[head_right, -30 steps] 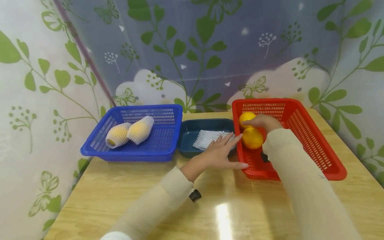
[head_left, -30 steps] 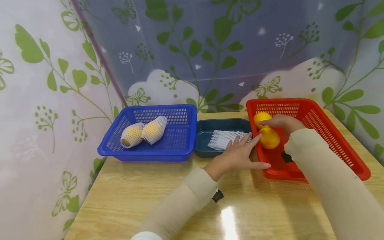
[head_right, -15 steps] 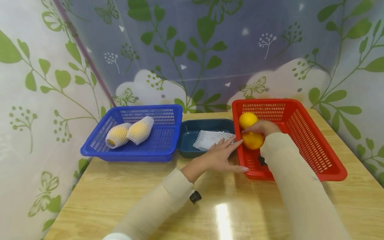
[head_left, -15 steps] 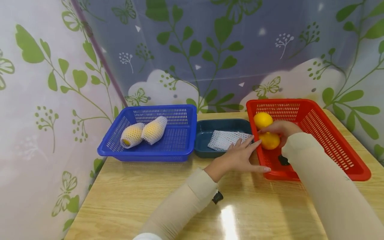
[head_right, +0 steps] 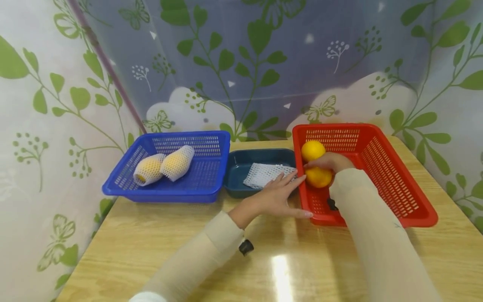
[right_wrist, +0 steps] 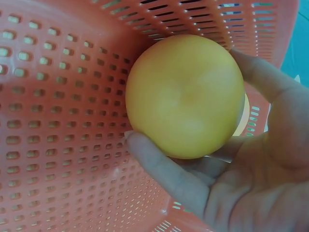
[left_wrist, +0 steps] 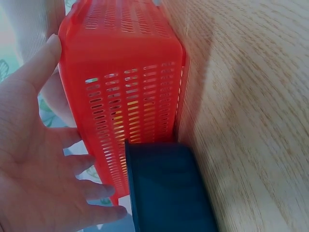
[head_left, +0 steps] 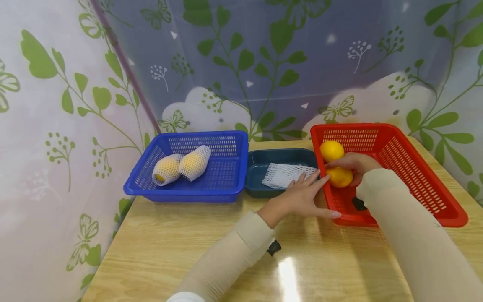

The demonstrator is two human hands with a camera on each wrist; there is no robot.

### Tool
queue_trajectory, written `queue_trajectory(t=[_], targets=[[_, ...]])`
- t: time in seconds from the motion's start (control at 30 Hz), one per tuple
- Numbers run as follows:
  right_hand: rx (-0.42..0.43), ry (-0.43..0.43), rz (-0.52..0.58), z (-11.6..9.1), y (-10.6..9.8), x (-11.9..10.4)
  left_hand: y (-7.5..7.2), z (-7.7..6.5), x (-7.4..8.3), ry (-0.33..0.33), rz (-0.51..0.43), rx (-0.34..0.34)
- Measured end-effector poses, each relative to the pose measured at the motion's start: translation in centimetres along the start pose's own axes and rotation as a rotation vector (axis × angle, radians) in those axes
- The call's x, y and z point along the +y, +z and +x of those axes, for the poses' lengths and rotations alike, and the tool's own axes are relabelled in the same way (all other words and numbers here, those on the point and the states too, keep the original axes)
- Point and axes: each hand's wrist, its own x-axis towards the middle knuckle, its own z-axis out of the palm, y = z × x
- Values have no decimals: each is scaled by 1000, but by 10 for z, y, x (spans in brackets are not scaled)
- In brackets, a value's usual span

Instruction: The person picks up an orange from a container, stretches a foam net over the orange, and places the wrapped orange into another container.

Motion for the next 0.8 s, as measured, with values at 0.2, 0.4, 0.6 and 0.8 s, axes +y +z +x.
queue_trajectory(t=[0.2, 0.4, 0.6, 0.8], targets=[[47, -16, -72, 0, 2, 2, 1, -1, 1, -9, -7, -2], [65, 12, 32, -10, 2, 6, 1, -1, 3, -10, -13, -8], [-13, -41, -46, -16, -4, -1, 0, -2, 3, -27, -22, -5], [-43, -55, -185, -21, -14, -7, 0, -2, 3, -40, -32, -15]])
